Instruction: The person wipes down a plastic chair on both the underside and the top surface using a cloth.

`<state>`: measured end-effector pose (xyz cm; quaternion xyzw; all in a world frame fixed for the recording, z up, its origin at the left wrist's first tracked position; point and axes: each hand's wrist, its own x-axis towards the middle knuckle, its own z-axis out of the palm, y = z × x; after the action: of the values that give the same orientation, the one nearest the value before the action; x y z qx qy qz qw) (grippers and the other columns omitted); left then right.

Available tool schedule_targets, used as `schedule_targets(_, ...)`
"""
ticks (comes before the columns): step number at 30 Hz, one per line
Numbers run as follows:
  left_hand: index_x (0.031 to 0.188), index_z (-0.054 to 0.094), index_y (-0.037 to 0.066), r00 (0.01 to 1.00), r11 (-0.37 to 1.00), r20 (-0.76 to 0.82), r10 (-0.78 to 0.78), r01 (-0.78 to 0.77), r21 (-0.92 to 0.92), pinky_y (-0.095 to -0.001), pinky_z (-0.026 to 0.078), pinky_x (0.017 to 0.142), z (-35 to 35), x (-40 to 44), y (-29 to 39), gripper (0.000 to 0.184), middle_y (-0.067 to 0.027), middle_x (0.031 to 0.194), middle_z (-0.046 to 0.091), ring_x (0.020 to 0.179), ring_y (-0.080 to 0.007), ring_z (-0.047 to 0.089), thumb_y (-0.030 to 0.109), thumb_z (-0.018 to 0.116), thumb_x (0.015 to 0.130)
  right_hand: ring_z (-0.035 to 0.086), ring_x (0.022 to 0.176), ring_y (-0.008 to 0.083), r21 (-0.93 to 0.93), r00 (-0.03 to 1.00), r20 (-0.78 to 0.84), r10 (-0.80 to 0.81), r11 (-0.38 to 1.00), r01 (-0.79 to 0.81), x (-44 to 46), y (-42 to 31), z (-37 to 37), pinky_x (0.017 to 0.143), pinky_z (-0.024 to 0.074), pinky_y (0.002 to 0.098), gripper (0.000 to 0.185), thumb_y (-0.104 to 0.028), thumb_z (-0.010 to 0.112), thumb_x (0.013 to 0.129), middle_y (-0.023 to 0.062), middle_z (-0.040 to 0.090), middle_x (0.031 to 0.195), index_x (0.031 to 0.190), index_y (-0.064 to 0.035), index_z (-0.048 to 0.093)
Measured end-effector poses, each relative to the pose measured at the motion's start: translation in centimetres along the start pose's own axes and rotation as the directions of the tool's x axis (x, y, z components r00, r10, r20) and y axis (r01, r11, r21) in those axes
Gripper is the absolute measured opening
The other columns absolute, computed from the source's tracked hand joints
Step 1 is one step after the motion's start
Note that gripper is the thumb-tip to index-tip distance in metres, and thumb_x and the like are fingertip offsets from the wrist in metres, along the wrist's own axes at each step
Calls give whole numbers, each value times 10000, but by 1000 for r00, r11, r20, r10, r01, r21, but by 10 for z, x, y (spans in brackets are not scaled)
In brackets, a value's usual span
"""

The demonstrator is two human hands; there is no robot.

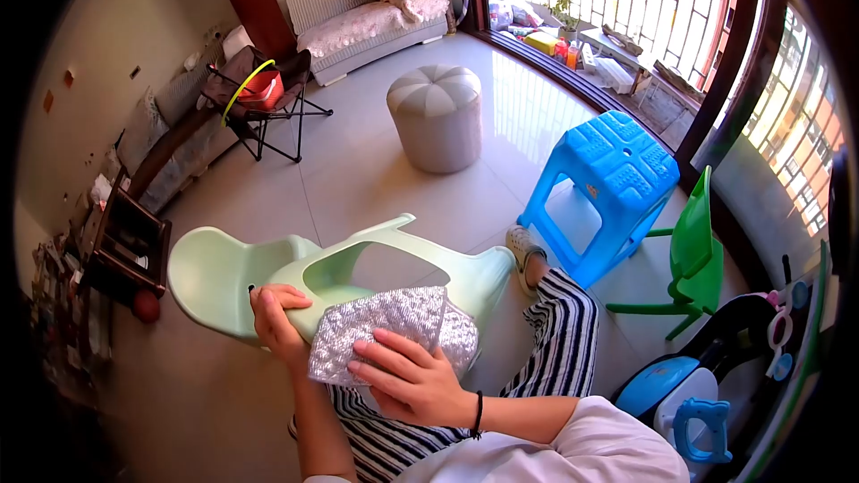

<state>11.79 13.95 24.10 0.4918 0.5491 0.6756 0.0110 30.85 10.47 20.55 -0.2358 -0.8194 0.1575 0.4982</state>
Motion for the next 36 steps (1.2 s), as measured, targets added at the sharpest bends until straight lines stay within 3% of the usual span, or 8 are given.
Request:
schedule_targets(3,586,550,32,998,998,55,42,-44,41,-338,399,762,-4,1,-2,455,-83,658,527,754,-198,496,162,339,968,525,1224,273,68,995,-95,25,998,-18,-35,30,5,822,484,353,497,-117,619,772,56,548,1341,1268,-134,586)
schedule_targets(6,584,549,37,996,996,34,78,-79,28,-338,398,763,-9,-3,-8,457,-80,659,530,749,-197,492,170,331,963,319,1366,378,151,937,-143,320,942,-299,-98,80,21,1122,247,436,449,-136,457,918,179,447,1406,1353,-26,459)
schedule_targets(8,582,547,37,998,997,17,64,-65,28,-339,396,772,-8,-4,-6,458,-78,653,529,749,-196,490,176,326,959,257,1397,370,232,741,-172,649,758,-610,-113,97,25,1141,193,425,452,-135,413,944,179,405,1440,1382,-27,428)
schedule_targets(12,584,549,36,999,999,-6,38,-37,15,-339,393,779,-7,-2,-7,458,-75,640,528,747,-194,491,175,326,959,237,1406,360,229,754,-144,641,763,-604,-92,67,17,1146,177,416,457,-143,402,954,172,387,1455,1396,-26,416)
schedule_targets(20,587,548,39,997,998,46,58,-59,19,-339,392,778,-10,-3,-5,452,-68,638,548,754,-197,491,177,324,954,512,1186,355,210,990,-110,90,976,-66,-59,46,2,1025,382,443,423,-62,481,804,157,542,1313,1204,-36,616)
schedule_targets(26,569,520,51,996,995,4,86,-86,56,-341,388,761,-26,-8,-5,448,-69,621,515,750,-197,472,174,313,946,438,1261,304,213,724,-272,634,773,-597,-113,195,38,1078,298,397,306,-161,475,928,131,541,1297,1178,-61,621)
schedule_targets(31,558,509,56,996,996,-4,84,-84,39,-339,385,755,-35,-13,-7,442,-71,617,493,749,-194,455,181,311,933,507,1156,295,208,717,-120,687,723,-658,-109,237,31,1014,363,400,259,-170,514,905,122,597,1179,1093,-55,651)
schedule_targets(36,557,508,61,995,996,-39,93,-92,22,-343,381,766,-38,-16,-5,443,-70,620,494,754,-198,452,192,303,928,497,1140,281,194,841,-116,528,843,-502,-80,120,17,1009,342,391,247,-135,523,886,88,583,1190,1096,-85,643)
